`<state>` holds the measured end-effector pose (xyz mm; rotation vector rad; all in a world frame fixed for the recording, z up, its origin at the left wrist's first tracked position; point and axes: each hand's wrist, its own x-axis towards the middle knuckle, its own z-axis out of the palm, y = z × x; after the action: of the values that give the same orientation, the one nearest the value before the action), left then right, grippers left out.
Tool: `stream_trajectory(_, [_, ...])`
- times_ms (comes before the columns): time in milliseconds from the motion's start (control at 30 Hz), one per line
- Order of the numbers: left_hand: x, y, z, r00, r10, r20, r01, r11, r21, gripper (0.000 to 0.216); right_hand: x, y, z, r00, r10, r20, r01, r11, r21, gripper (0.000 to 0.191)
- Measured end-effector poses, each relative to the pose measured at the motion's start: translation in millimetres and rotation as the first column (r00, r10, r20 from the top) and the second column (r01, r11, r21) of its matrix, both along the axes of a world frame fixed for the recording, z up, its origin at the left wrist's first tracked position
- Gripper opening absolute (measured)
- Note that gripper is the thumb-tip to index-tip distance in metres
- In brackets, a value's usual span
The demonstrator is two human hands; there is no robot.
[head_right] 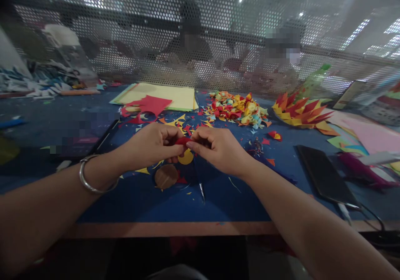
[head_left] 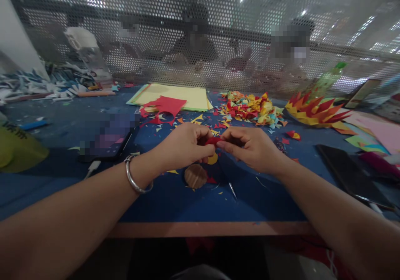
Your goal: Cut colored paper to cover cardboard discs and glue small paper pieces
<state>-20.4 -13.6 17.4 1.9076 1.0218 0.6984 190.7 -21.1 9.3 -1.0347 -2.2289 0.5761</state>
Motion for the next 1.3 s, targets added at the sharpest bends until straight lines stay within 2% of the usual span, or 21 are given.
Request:
stream_trajectory(133, [-2.9,0.9,1.9,0.999,-0.021,-0.045,0.021,1.0,-0.021,0.009,-0.1,-1.4,1.4,1.0,0.017,0.002,-0.017,0.999,-0.033,0.031])
stream_trajectory(333, [-8.9,3.5,5.5,0.981,-0.036,-0.192,0.053,0.995,0.087,0.012,-2.3,-0.5,1.0,0.999,0.048,-0.004,-0.048,0.994,-0.096,0.032])
stream_trajectory(500, [-17.6,10.9,8.1,0.972,0.039,-0.233,-0.004,0.989,0.148,0.01,2.8,2.3,0.6,0.999,0.034,-0.003,-0.034,0.998,-0.06,0.033])
stream_trajectory(567, [-20.5,15.0,7.9,0.975,0.108,-0.194,-0.076,0.983,0.168,0.012,6.0,3.9,0.7,0.999,0.025,-0.02,-0.027,0.996,-0.08,0.033])
stream_trajectory(667, [-19.7,19.7,4.2,0.991,0.131,-0.005,-0.13,0.985,0.116,0.012,8.1,5.7,0.8,0.999,0.021,-0.044,-0.026,0.993,-0.116,0.033])
stream_trajectory(733, [-15.8,20.8,-0.6,0.993,0.052,0.102,-0.059,0.995,0.075,0.027,7.0,5.8,0.8,0.999,0.033,-0.034,-0.037,0.991,-0.128,0.033])
stream_trajectory(833, [-9.1,19.5,-7.5,0.984,-0.078,0.157,0.075,0.997,0.026,0.039,3.9,4.7,0.5,0.999,0.053,-0.004,-0.053,0.987,-0.154,0.033])
stream_trajectory(933, [-7.0,17.3,-8.5,0.984,-0.114,0.14,0.113,0.994,0.01,0.033,2.6,4.4,0.3,0.998,0.056,0.031,-0.05,0.982,-0.182,0.03])
stream_trajectory(1100, [-12.5,16.2,-0.3,0.995,-0.064,0.073,0.061,0.997,0.044,0.013,4.8,4.8,3.0,0.998,0.051,0.026,-0.046,0.988,-0.15,0.023])
stream_trajectory(1300, [-11.0,15.8,-1.2,0.968,0.01,0.25,-0.003,1.0,-0.028,0.007,5.2,3.4,5.4,0.994,-0.071,-0.089,0.065,0.996,-0.065,0.023])
